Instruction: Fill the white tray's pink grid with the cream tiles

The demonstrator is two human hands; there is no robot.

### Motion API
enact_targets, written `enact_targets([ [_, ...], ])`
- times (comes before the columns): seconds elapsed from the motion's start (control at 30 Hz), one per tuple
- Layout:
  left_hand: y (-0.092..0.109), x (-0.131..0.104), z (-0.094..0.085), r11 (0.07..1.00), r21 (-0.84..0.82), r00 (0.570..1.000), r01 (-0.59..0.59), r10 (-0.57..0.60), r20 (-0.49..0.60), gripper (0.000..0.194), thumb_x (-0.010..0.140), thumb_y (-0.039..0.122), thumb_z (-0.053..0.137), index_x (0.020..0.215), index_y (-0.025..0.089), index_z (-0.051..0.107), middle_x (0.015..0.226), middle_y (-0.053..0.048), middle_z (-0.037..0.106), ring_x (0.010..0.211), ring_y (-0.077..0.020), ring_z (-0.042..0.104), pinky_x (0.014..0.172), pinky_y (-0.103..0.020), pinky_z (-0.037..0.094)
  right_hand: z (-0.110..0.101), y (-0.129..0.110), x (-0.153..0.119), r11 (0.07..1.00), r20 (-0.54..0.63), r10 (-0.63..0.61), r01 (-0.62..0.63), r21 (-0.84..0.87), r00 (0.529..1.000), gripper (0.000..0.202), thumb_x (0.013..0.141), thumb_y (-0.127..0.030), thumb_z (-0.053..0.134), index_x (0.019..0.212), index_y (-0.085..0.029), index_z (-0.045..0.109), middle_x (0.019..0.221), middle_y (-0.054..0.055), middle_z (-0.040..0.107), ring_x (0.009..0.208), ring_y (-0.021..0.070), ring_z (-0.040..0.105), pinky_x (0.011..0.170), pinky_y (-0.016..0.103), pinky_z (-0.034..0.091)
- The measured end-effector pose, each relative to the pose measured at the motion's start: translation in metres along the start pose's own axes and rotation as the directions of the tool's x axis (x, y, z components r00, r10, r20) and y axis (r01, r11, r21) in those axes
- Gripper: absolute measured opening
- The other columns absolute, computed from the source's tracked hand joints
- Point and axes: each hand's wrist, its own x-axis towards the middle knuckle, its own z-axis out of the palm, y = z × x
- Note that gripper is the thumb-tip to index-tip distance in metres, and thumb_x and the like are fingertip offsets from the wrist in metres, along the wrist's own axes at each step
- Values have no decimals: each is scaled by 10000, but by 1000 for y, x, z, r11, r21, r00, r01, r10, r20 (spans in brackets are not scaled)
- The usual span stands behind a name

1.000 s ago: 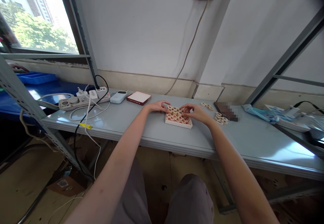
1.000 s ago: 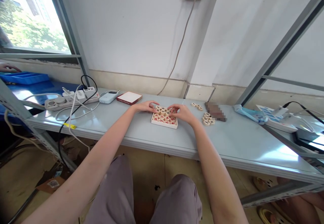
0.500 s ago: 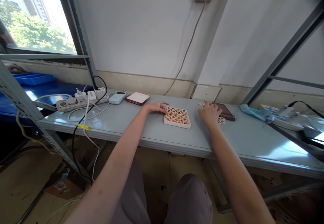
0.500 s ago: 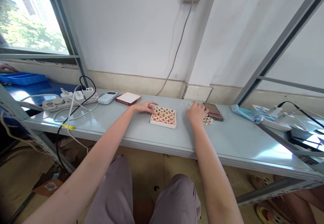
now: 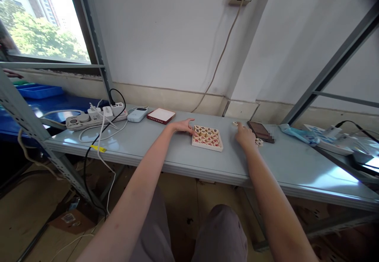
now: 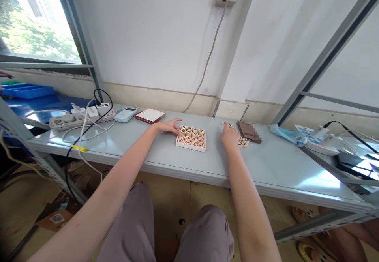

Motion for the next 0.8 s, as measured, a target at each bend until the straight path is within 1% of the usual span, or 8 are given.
enact_targets([
  [0.13, 1, -2, -2, 999, 17, 999, 37, -37, -36, 1014, 561, 403, 723, 1333, 174, 106, 805, 27, 605, 780, -136, 519, 724, -246, 332, -2, 3, -1, 999, -78, 39, -40, -3, 996, 499, 783, -101, 369, 1278, -125, 428, 1132, 220, 554, 1059, 330, 502, 791, 420, 395],
  [0.3, -2, -2, -7, 989, 115, 996, 88, -83, -42, 675, 571, 434, 710, 1105, 198, 372, 659, 59, 501, 592, -106, 417, 583, -239, 299, -1, 5, 3, 996, 48, 84, -83, -22, 995, 327, 798, -131, 409, 1036, -85, 628, 997, 225, 624, 993, 319, 559, 800, 422, 392],
  [0.37, -2, -1, -9, 984, 165, 997, 74, -76, 3, 449, 589, 463, 688, 887, 196, 486, 594, 55, 442, 553, -102, 374, 550, -246, 274, -2, 3, 5, 998, 44, 28, -31, 61, 999, 296, 776, -168, 468, 1003, -102, 647, 995, 191, 640, 971, 302, 571, 801, 407, 401],
  [0.43, 0, -1, -10, 980, 193, 996, 47, -61, 69, 349, 616, 494, 657, 694, 183, 520, 554, 40, 405, 530, -99, 344, 534, -257, 258, -6, -3, 6, 966, -3, -55, 54, 253, 998, 342, 760, -235, 521, 1067, -120, 620, 1003, 145, 652, 929, 259, 585, 800, 375, 413],
  [0.5, 3, -1, -8, 978, 204, 990, 46, -71, 119, 341, 637, 501, 639, 608, 171, 559, 531, 24, 413, 519, -97, 335, 535, -265, 263, -13, -11, 5, 851, -31, -202, 191, 489, 979, 426, 749, -333, 557, 1133, -150, 583, 1002, 97, 659, 869, 211, 594, 779, 336, 428],
  [0.57, 6, -1, -7, 979, 192, 987, 60, -87, 135, 320, 651, 479, 632, 592, 164, 614, 522, 10, 451, 516, -97, 344, 549, -268, 282, -21, -19, 2, 713, -24, -364, 295, 636, 931, 441, 726, -430, 577, 1095, -190, 612, 965, 63, 667, 827, 190, 591, 745, 314, 434],
  [0.63, 7, 0, -5, 984, 167, 986, 55, -80, 147, 297, 662, 447, 625, 587, 161, 653, 536, -5, 503, 516, -93, 353, 564, -266, 301, -28, -23, -2, 660, 17, -463, 331, 674, 886, 404, 686, -487, 604, 982, -219, 668, 908, 47, 673, 817, 194, 582, 717, 309, 427],
  [0.8, 0, 5, -6, 991, 130, 987, 35, -55, 151, 266, 643, 422, 635, 614, 166, 700, 644, -34, 610, 511, -82, 329, 550, -256, 314, -33, -21, -5, 674, 101, -538, 355, 647, 837, 392, 626, -533, 640, 885, -245, 699, 939, 44, 659, 907, 223, 553, 726, 311, 411],
])
